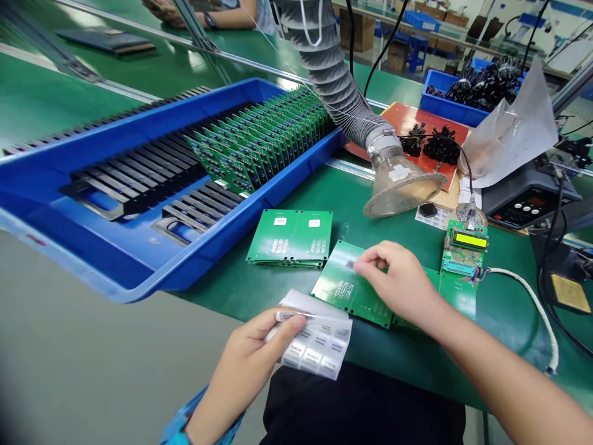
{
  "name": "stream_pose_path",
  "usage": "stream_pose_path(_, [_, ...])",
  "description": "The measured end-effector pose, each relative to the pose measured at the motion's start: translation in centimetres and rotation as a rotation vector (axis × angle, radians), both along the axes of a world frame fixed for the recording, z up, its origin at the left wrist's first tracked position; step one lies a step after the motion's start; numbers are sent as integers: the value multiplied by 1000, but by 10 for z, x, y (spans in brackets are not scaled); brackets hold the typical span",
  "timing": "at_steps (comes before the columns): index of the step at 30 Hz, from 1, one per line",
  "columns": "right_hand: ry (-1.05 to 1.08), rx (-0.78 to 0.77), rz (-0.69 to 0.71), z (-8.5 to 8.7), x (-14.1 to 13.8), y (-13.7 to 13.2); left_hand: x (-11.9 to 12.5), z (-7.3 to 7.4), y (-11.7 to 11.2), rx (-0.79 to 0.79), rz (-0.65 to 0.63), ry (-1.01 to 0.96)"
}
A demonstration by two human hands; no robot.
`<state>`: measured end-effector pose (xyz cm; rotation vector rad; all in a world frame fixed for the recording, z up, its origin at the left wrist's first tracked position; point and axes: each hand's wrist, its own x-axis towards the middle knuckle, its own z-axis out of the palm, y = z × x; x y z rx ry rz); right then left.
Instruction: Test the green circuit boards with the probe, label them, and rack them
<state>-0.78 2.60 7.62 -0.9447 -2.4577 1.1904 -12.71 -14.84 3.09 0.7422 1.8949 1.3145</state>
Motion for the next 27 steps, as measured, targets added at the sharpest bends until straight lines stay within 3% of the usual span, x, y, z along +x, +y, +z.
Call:
stream_pose_path(3, [-163,1,-1,-11,-16,16,0,0,-4,30,-49,3])
stream_pose_path(7, [-224,90,24,-25,-27,18,0,0,-9,56,-74,52])
stream_pose_path(11, [-274,305,51,-30,-28,7,-1,-1,-11,23,-76,17])
stream_pose_path(15, [-230,537,74,-22,-22,7,0,-5,-10,-3,-69,-37])
stream_pose_path(17, [-136,485,50,-15,-14,17,1,-7,-10,-18,-65,-49])
stream_pose_path(21, [-77,55,78,-4,11,38,4,-8,-11,-51,-104,-110])
stream_pose_path(23, [-122,-84,103,-6,19,40,7,-8,-11,-61,-158,-189])
stream_pose_path(25, [-142,-85,99,-13,23,36,10,-7,-10,-54,-204,-255])
stream_pose_path(27, [-143,14,77,-20,24,28,13,-7,-8,-39,-241,-271])
